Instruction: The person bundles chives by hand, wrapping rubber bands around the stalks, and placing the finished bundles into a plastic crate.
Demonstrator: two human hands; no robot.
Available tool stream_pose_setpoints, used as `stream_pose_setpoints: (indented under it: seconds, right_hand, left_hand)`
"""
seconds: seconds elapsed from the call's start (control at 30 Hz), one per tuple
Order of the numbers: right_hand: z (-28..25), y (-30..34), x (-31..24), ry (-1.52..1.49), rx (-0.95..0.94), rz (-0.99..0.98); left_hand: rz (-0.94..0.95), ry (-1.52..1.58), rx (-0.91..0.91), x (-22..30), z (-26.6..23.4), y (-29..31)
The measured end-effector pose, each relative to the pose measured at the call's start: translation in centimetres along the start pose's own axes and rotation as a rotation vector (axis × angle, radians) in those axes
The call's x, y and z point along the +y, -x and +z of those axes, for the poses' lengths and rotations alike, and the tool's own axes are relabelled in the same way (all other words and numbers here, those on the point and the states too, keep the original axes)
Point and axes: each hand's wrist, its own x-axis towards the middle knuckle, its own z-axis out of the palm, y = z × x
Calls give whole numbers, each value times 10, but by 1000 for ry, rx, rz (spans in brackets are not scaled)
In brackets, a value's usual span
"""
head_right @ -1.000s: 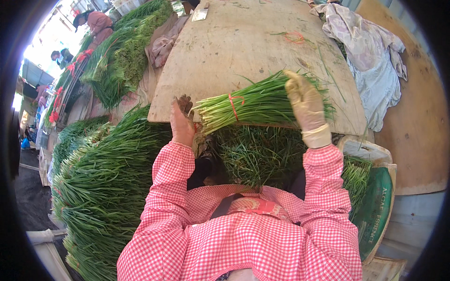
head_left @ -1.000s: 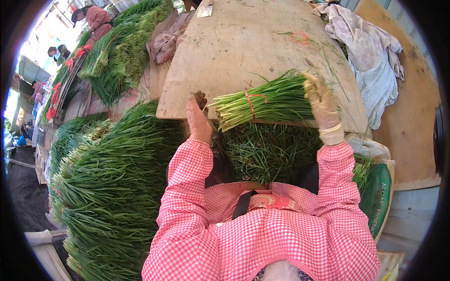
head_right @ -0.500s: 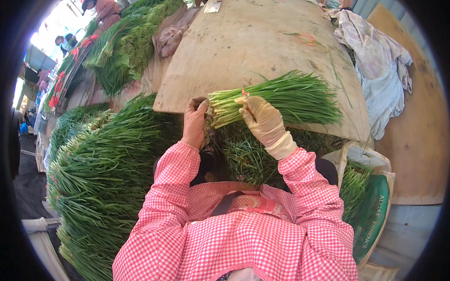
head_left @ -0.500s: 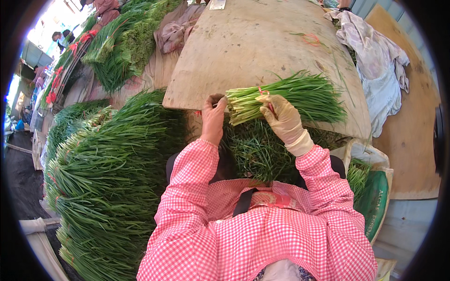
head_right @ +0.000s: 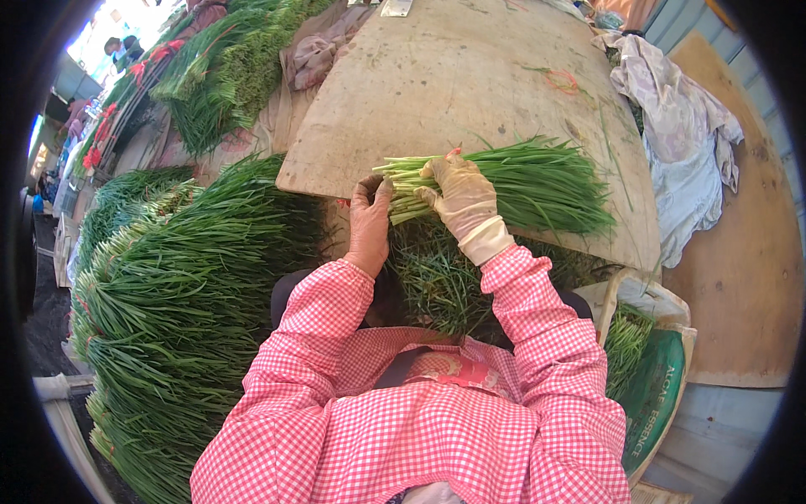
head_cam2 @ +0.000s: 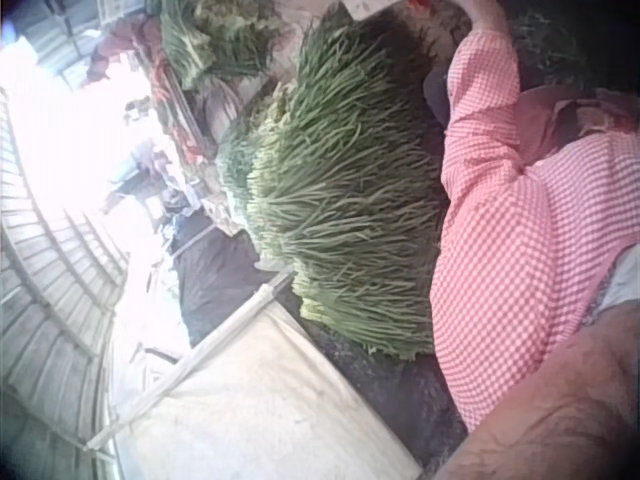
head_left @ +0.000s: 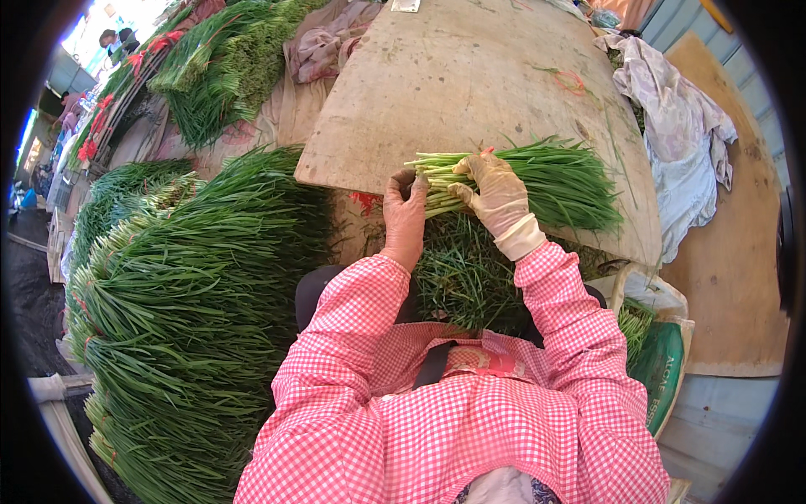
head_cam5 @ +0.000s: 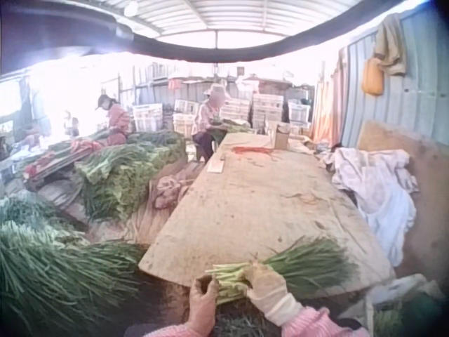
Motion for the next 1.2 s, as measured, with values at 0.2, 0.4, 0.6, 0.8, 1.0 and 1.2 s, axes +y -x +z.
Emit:
stream_pose_setpoints:
  seconds: [0.2,0.4,0.6,0.8,1.0,1.2]
  right_hand:
    - [15,-26,6,41,-65,99]
    - [13,-45,9,-28,-86,143]
    - [0,-17,8,-361,43,-55]
    - [10,-5,0,-72,85,-285]
    - [9,-5,2,98,131,-329]
    - [19,-3,-1,27,125,-343]
  left_hand:
    - [140,-176,-76,-9,-6,2]
    - [161,-327,-101,-10,-8,-5]
    - [356,-557,-87,-7,-1,-6]
    - [357,-548,-95,-14,-7,-10]
    - [-76,299,-128,-6,0,-3]
    - [-13,115,-56,-22,-3,-12]
